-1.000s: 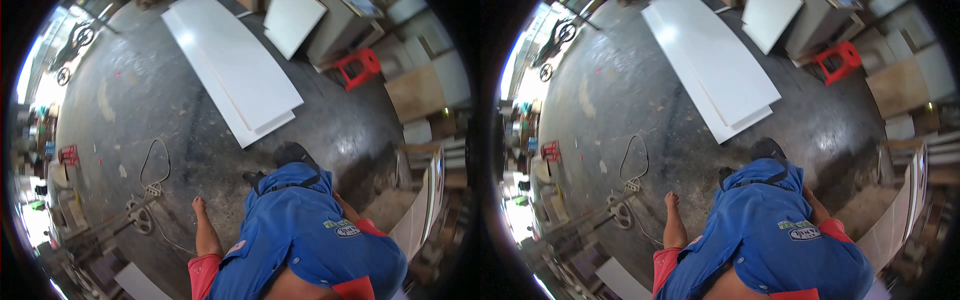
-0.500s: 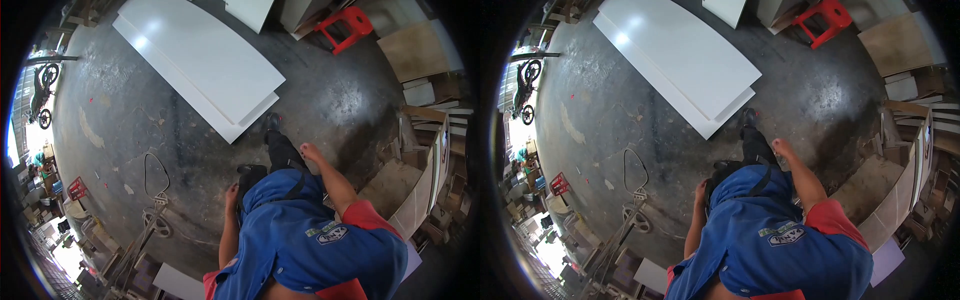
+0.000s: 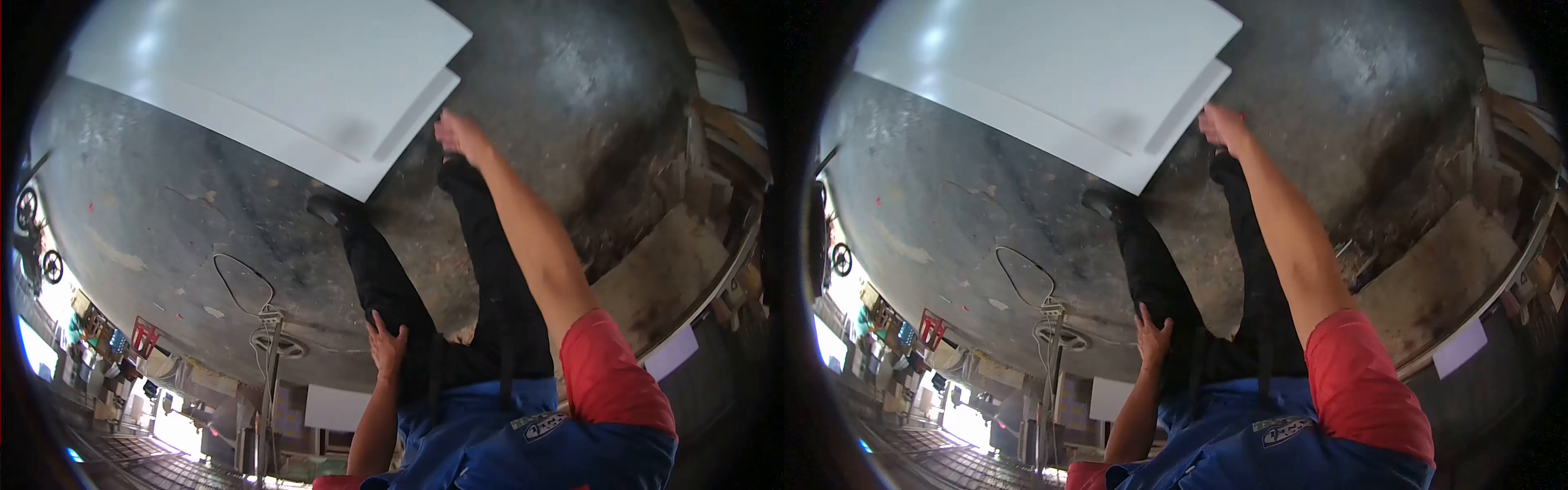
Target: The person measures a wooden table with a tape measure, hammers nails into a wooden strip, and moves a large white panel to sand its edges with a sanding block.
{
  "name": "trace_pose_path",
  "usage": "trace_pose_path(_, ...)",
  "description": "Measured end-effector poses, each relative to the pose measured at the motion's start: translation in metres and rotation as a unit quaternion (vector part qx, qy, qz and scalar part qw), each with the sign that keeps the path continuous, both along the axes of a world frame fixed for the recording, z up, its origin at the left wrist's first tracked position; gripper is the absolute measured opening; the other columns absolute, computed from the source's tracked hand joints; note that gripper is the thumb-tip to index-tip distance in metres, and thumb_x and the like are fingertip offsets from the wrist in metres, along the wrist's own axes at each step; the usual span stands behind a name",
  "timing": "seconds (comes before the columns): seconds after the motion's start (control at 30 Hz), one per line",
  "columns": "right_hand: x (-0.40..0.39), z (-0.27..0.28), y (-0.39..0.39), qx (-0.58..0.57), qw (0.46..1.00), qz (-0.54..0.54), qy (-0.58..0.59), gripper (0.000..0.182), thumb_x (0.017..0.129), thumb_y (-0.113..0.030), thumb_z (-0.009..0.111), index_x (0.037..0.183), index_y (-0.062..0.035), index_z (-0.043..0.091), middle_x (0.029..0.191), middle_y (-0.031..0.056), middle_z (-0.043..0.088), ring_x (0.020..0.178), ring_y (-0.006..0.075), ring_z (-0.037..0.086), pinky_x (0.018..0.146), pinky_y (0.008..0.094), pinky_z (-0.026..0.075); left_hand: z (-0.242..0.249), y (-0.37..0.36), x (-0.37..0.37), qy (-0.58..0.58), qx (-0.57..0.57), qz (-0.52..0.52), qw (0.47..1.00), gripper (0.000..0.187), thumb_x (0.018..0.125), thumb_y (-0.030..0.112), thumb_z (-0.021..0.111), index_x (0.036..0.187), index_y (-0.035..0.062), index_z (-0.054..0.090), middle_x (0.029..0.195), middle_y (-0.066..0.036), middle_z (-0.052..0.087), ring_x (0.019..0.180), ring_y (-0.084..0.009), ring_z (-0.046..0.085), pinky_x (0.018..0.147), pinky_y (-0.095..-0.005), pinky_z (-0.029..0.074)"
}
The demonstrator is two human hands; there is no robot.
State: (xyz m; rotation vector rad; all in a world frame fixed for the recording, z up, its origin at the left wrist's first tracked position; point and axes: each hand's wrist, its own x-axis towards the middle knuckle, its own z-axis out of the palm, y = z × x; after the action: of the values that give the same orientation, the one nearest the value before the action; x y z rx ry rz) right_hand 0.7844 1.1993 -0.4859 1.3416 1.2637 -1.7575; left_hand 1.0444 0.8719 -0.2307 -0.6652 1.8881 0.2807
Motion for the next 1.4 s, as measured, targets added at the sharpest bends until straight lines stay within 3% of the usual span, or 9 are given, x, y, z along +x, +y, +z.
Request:
trace_pose_path(0.07, -0.011, -0.087, 0.011, -0.110, 0.990, -0.050, 0.073, 0.058, 0.094, -0.053, 0.053, 0.122, -0.0025, 0.055, 0.105, 0.0109, 0.066, 0.089, 0.0183, 0.064, 0.069, 0.0346, 0.055, -0.017, -0.018, -0.017, 0.015, -0.038, -0.051, 0.998, 0.075, 0.084, 0.034, 0.066, 0.146, 0.0060, 0.036, 0.145, -0.032, 0.035, 0.132, -0.0488, 0.039, 0.108, -0.0483, 0.036)
trace_pose_path(0.2, -0.059, -0.187, 0.002, 0.110, 0.987, -0.114, -0.036, 0.056, 0.097, -0.045, 0.053, 0.130, -0.0006, 0.047, 0.131, 0.0146, 0.055, 0.119, 0.0250, 0.054, 0.084, 0.0452, 0.055, -0.021, -0.065, -0.060, 0.134, -0.015, -0.051, 0.990, 0.050, 0.089, 0.015, 0.058, 0.137, 0.0020, 0.047, 0.136, -0.025, 0.049, 0.127, -0.0424, 0.046, 0.106, -0.0452, 0.038)
trace_pose_path(0.3, -0.065, -0.198, -0.044, 0.106, 0.942, -0.306, -0.091, 0.042, 0.098, -0.039, 0.056, 0.119, -0.0029, 0.063, 0.111, 0.0161, 0.065, 0.098, 0.0246, 0.061, 0.082, 0.0389, 0.049, -0.021, -0.089, -0.064, 0.129, -0.019, -0.045, 0.990, 0.049, 0.090, 0.015, 0.057, 0.136, 0.0022, 0.048, 0.135, -0.025, 0.050, 0.127, -0.0419, 0.047, 0.107, -0.0460, 0.037)
trace_pose_path(0.37, -0.039, -0.221, -0.079, 0.117, 0.953, -0.274, -0.060, 0.063, 0.099, -0.050, 0.049, 0.138, -0.0008, 0.047, 0.130, 0.0218, 0.055, 0.109, 0.0254, 0.058, 0.086, 0.0374, 0.049, -0.022, -0.096, -0.067, 0.112, -0.014, -0.053, 0.992, 0.049, 0.090, 0.015, 0.056, 0.136, 0.0021, 0.047, 0.136, -0.027, 0.048, 0.126, -0.0440, 0.047, 0.106, -0.0489, 0.037)
trace_pose_path(0.5, 0.002, -0.191, -0.143, 0.095, 0.978, -0.183, 0.002, 0.037, 0.096, -0.033, 0.054, 0.124, -0.0085, 0.055, 0.118, 0.0067, 0.057, 0.113, 0.0219, 0.053, 0.087, 0.0443, 0.053, -0.026, -0.104, -0.066, 0.126, 0.012, -0.056, 0.990, 0.047, 0.089, 0.015, 0.056, 0.134, 0.0009, 0.050, 0.134, -0.026, 0.050, 0.124, -0.0439, 0.048, 0.105, -0.0483, 0.038)
trace_pose_path(0.73, 0.078, -0.206, -0.218, 0.013, 0.998, 0.062, 0.015, 0.033, 0.093, -0.032, 0.055, 0.118, -0.0098, 0.057, 0.112, 0.0058, 0.057, 0.104, 0.0203, 0.056, 0.081, 0.0400, 0.052, -0.026, -0.103, -0.064, 0.127, 0.013, -0.041, 0.991, 0.046, 0.090, 0.016, 0.055, 0.133, 0.0000, 0.051, 0.133, -0.026, 0.051, 0.123, -0.0428, 0.049, 0.105, -0.0475, 0.038)
trace_pose_path(0.93, 0.033, -0.180, -0.207, -0.021, 0.983, -0.133, -0.123, 0.035, 0.088, -0.027, 0.058, 0.112, -0.0009, 0.059, 0.111, 0.0085, 0.055, 0.102, 0.0222, 0.055, 0.082, 0.0402, 0.053, -0.027, -0.101, -0.060, 0.130, 0.016, -0.050, 0.990, 0.046, 0.090, 0.016, 0.055, 0.132, -0.0007, 0.052, 0.131, -0.025, 0.052, 0.122, -0.0427, 0.050, 0.104, -0.0476, 0.038)
trace_pose_path(1.0, 0.011, -0.172, -0.197, 0.062, 0.964, -0.191, -0.176, 0.030, 0.084, -0.022, 0.056, 0.098, 0.0036, 0.057, 0.092, 0.0145, 0.060, 0.089, 0.0274, 0.060, 0.077, 0.0430, 0.051, -0.029, -0.106, -0.053, 0.134, 0.021, -0.046, 0.990, 0.045, 0.089, 0.016, 0.055, 0.131, -0.0005, 0.052, 0.130, -0.025, 0.053, 0.122, -0.0428, 0.050, 0.104, -0.0474, 0.038)
trace_pose_path(1.4, -0.032, -0.185, -0.077, 0.164, 0.975, -0.148, -0.007, 0.025, 0.087, -0.026, 0.055, 0.094, -0.0022, 0.059, 0.086, 0.0056, 0.056, 0.082, 0.0181, 0.054, 0.075, 0.0388, 0.051, -0.032, -0.094, -0.069, 0.110, -0.002, -0.065, 0.992, 0.046, 0.089, 0.020, 0.054, 0.129, -0.0025, 0.053, 0.129, -0.025, 0.054, 0.121, -0.0428, 0.050, 0.103, -0.0470, 0.038)
